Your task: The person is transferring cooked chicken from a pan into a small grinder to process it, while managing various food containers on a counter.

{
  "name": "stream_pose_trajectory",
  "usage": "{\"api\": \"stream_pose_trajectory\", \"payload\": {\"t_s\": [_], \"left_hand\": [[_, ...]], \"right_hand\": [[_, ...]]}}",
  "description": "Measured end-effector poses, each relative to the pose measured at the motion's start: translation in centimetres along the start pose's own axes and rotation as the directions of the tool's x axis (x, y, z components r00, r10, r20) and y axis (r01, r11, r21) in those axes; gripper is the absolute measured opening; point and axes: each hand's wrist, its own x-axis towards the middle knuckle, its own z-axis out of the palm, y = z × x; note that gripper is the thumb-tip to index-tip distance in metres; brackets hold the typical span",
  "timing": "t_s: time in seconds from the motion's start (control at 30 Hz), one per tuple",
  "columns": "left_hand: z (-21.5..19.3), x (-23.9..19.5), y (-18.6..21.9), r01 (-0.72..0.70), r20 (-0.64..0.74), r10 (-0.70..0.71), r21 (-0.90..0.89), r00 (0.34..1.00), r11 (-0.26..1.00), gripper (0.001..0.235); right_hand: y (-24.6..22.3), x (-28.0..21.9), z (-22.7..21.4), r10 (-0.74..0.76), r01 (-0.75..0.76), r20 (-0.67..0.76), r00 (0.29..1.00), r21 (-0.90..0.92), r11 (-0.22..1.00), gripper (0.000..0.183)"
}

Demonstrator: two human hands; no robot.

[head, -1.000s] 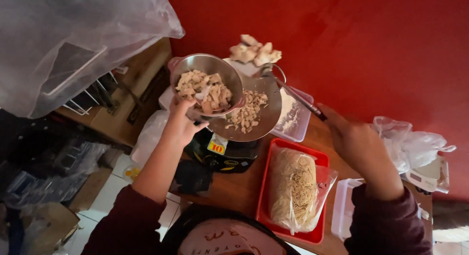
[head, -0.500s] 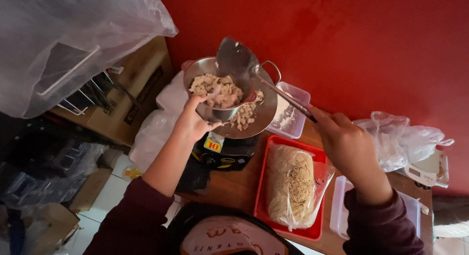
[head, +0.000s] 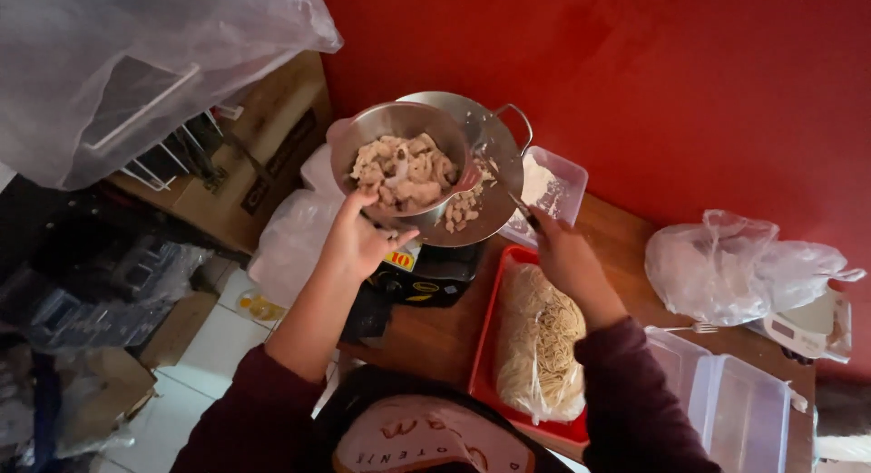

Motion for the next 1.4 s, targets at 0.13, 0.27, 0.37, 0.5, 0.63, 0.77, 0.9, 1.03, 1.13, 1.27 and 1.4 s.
{"api": "stream_pose_trajectory", "payload": {"t_s": [0.13,0.27,0.37,0.5,0.63,0.77,0.9,1.03,1.13,1.27,1.4], "left_hand": [[-1.1,-1.6,-1.0,-0.008,0.033,0.008,0.005,0.999,1.000,0.060],[-3.5,-2.5,-2.0,0.006,-0.001,-0.006,0.033,1.000,0.999,0.062],[-3.9,-5.1,-2.3,-0.030,0.007,0.029,0.077,1.000,0.997,0.066],[-4.7,-8.0,-2.7,-0.020,-0.028,0.023,0.122,0.999,0.992,0.070],[-5.5,-10.3,-4.8,0.025,-0.095,-0.011,0.153,0.995,0.988,0.074],[-9.5,-9.5,-8.4,0.144,-0.099,-0.132,0.125,0.986,0.982,0.067],[-15.5,-7.4,-12.2,0.345,-0.191,-0.308,0.204,0.932,0.916,0.058],[-20.1,-5.4,-15.4,0.483,-0.228,-0.438,0.209,0.870,0.850,0.054],[-22.0,-4.6,-16.7,0.509,-0.250,-0.452,0.257,0.856,0.822,0.056],[-23.7,-3.8,-18.2,0.425,-0.202,-0.376,0.340,0.904,0.839,0.069],[-24.8,-4.4,-18.3,0.328,-0.149,-0.294,0.527,0.944,0.784,0.098]], "right_hand": [[2.2,3.2,6.3,0.033,-0.067,0.186,0.982,0.178,0.982,0.047],[2.6,4.7,7.7,0.082,-0.124,0.295,0.952,0.127,0.984,0.037],[3.1,4.9,7.6,0.033,-0.075,0.288,0.957,0.138,0.988,0.040],[-0.4,0.9,3.1,-0.215,0.209,0.019,0.976,0.161,0.965,0.042],[-4.3,-3.8,1.1,-0.440,0.174,0.199,0.875,0.721,0.671,0.052],[-4.1,-6.9,5.6,-0.404,0.020,0.332,0.852,0.751,0.660,0.057],[-2.1,-9.7,12.8,-0.191,-0.302,0.475,0.859,0.772,0.560,0.036],[-1.4,-12.8,17.4,0.031,-0.281,0.382,0.924,0.619,0.734,0.042],[2.0,-13.1,25.4,0.125,-0.264,0.305,0.944,0.473,0.841,0.044],[4.1,-13.1,31.4,0.238,-0.293,0.171,0.956,0.528,0.797,0.041],[2.2,-14.4,29.1,0.230,-0.166,-0.057,0.972,0.527,0.833,0.055]]}}
